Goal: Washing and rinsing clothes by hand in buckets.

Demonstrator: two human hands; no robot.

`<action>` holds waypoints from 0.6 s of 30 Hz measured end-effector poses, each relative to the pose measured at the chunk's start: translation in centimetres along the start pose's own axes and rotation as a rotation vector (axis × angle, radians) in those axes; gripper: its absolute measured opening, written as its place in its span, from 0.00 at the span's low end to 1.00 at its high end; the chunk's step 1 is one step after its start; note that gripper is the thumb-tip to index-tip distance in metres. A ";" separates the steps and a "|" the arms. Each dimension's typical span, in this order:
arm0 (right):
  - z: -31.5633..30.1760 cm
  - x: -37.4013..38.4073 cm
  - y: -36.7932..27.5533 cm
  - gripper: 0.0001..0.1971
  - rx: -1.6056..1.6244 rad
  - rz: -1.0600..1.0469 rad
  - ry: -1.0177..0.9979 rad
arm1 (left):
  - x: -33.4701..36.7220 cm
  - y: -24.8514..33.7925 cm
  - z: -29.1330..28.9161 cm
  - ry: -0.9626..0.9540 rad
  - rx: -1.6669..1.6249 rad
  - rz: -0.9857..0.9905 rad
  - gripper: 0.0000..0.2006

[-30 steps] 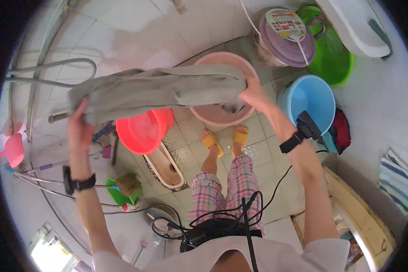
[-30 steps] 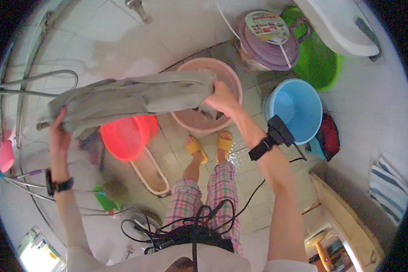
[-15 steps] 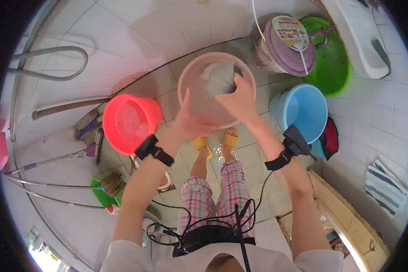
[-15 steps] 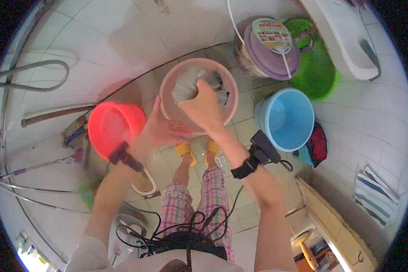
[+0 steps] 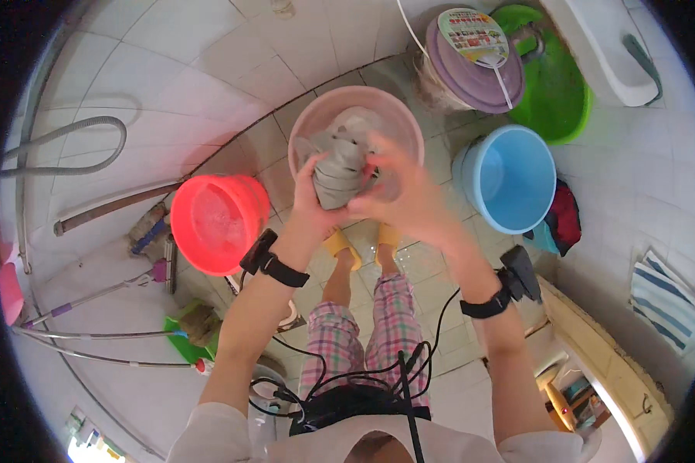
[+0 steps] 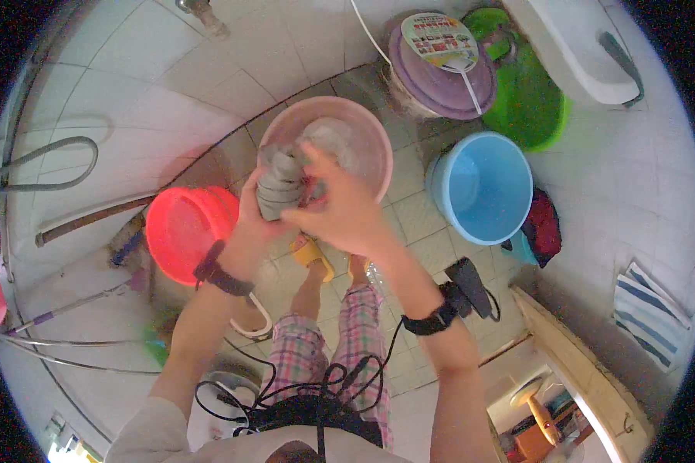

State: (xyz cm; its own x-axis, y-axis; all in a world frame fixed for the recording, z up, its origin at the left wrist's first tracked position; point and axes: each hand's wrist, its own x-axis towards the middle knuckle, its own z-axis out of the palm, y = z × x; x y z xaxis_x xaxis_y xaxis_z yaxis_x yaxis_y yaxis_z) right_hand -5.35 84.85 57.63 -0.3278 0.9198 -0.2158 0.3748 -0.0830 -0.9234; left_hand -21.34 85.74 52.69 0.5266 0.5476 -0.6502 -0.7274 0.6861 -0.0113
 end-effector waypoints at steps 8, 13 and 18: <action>5.6 0.6 9.5 0.25 1.457 0.434 0.226 | -2.4 -0.6 4.0 -0.117 -0.585 -0.114 0.20; 9.4 0.5 1.5 0.25 0.855 -0.197 0.333 | -5.2 -1.4 3.7 -0.302 -0.735 -0.123 0.21; 8.8 -0.1 2.0 0.21 1.232 0.041 0.201 | -6.5 -3.6 1.7 -0.537 -0.942 -0.342 0.29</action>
State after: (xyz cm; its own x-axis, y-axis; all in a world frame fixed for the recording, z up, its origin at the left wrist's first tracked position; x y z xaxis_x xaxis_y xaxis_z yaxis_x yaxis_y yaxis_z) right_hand -12.23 81.24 53.00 -0.1560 0.9413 -0.2992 -0.7152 -0.3166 -0.6231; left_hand -21.35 80.53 58.26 0.7162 0.6913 -0.0962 -0.4312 0.3299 -0.8398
